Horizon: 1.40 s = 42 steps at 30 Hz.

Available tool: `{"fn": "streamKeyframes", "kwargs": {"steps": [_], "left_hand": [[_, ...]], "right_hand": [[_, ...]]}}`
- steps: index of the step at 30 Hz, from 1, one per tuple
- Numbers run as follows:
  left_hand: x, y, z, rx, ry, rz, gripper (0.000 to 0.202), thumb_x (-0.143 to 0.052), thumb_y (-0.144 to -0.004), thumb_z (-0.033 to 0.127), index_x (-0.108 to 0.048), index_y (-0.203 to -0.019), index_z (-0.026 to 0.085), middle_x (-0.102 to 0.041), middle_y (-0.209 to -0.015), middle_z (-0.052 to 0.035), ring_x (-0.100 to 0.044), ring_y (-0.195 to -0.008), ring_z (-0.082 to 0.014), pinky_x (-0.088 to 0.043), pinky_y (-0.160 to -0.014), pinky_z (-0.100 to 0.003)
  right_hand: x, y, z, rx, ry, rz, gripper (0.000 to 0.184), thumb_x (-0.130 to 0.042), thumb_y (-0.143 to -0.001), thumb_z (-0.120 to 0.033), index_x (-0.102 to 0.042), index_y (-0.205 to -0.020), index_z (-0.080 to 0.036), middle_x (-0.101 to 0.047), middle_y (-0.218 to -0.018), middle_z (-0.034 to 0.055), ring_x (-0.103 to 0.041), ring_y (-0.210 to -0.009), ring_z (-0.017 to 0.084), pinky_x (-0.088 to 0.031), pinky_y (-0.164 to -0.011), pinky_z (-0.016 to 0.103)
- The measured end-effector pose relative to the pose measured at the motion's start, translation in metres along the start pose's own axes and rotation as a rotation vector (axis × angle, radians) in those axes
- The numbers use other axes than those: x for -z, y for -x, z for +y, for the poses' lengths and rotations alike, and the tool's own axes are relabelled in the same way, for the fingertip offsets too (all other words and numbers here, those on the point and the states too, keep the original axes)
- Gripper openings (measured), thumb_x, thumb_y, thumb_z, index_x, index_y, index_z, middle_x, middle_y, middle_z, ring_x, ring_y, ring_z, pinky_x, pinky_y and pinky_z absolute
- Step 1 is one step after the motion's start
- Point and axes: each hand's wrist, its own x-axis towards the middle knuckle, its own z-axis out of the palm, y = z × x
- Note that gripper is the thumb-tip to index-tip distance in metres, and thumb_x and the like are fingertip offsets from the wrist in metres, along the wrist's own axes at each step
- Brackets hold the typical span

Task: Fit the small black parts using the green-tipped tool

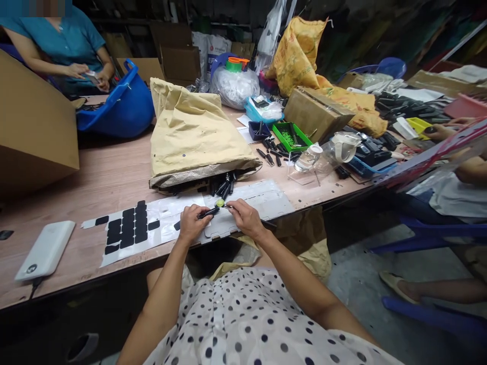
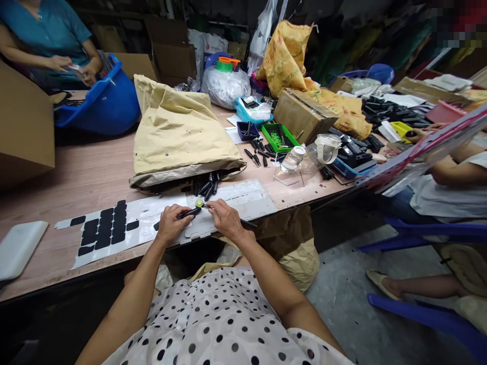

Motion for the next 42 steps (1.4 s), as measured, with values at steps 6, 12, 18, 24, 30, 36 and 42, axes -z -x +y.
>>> {"fn": "streamKeyframes", "kwargs": {"steps": [6,12,18,24,30,36,42], "left_hand": [[-0.001,-0.001,0.001,0.015,0.029,-0.005,0.018,-0.073,-0.083,0.039,-0.081,-0.097,0.032,-0.071,-0.09,-0.0017,-0.057,-0.09,-0.0236,-0.045,-0.082,-0.037],[0.0,-0.001,0.004,0.023,0.022,-0.009,0.016,-0.071,-0.084,0.039,-0.082,-0.095,0.033,-0.071,-0.087,-0.0021,-0.057,-0.088,-0.0233,-0.045,-0.083,-0.037],[-0.001,-0.001,0.004,0.026,0.03,-0.012,0.019,-0.071,-0.083,0.039,-0.082,-0.098,0.033,-0.072,-0.089,-0.0021,-0.057,-0.09,-0.024,-0.046,-0.084,-0.038],[0.0,-0.002,0.005,0.04,0.007,-0.011,0.019,-0.071,-0.083,0.038,-0.082,-0.098,0.032,-0.071,-0.09,-0.0029,-0.058,-0.092,-0.0246,-0.045,-0.083,-0.037],[0.001,-0.001,0.008,0.041,-0.015,-0.009,0.019,-0.07,-0.083,0.038,-0.081,-0.098,0.031,-0.07,-0.088,-0.0028,-0.059,-0.091,-0.0249,-0.045,-0.083,-0.038],[0.001,0.001,0.009,0.032,-0.033,-0.004,0.02,-0.072,-0.08,0.038,-0.079,-0.097,0.03,-0.07,-0.087,-0.0026,-0.059,-0.093,-0.0258,-0.044,-0.083,-0.037],[0.006,0.0,0.007,0.028,-0.029,-0.007,0.017,-0.07,-0.083,0.039,-0.078,-0.095,0.029,-0.072,-0.089,-0.0032,-0.059,-0.092,-0.0255,-0.045,-0.084,-0.038]], "right_hand": [[-0.001,0.0,-0.014,0.033,-0.013,-0.014,0.028,-0.047,-0.104,-0.027,-0.069,-0.122,-0.03,-0.069,-0.103,0.0044,-0.066,-0.097,0.017,-0.053,-0.084,0.024],[-0.008,0.0,-0.019,0.064,0.125,-0.105,0.027,-0.049,-0.104,-0.026,-0.07,-0.122,-0.03,-0.069,-0.099,0.0039,-0.066,-0.088,0.016,-0.05,-0.072,0.021],[-0.005,0.001,-0.011,0.022,0.127,-0.03,0.032,-0.046,-0.104,-0.024,-0.068,-0.127,-0.029,-0.069,-0.103,0.0056,-0.067,-0.096,0.018,-0.053,-0.082,0.024],[-0.007,0.003,-0.006,0.006,0.159,-0.056,0.03,-0.047,-0.104,-0.024,-0.07,-0.121,-0.028,-0.068,-0.1,0.0054,-0.067,-0.09,0.018,-0.052,-0.076,0.023],[0.003,0.0,0.014,0.005,0.169,0.018,0.029,-0.046,-0.104,-0.024,-0.07,-0.12,-0.028,-0.068,-0.102,0.0046,-0.064,-0.091,0.018,-0.049,-0.076,0.024],[0.012,0.0,0.042,0.151,0.29,-0.085,0.024,-0.054,-0.099,-0.021,-0.074,-0.109,-0.026,-0.066,-0.091,0.0062,-0.057,-0.089,0.022,-0.042,-0.079,0.032],[0.005,0.001,0.05,0.146,0.265,-0.092,0.022,-0.055,-0.098,-0.022,-0.074,-0.108,-0.026,-0.065,-0.093,0.0061,-0.053,-0.089,0.022,-0.04,-0.081,0.034]]}}
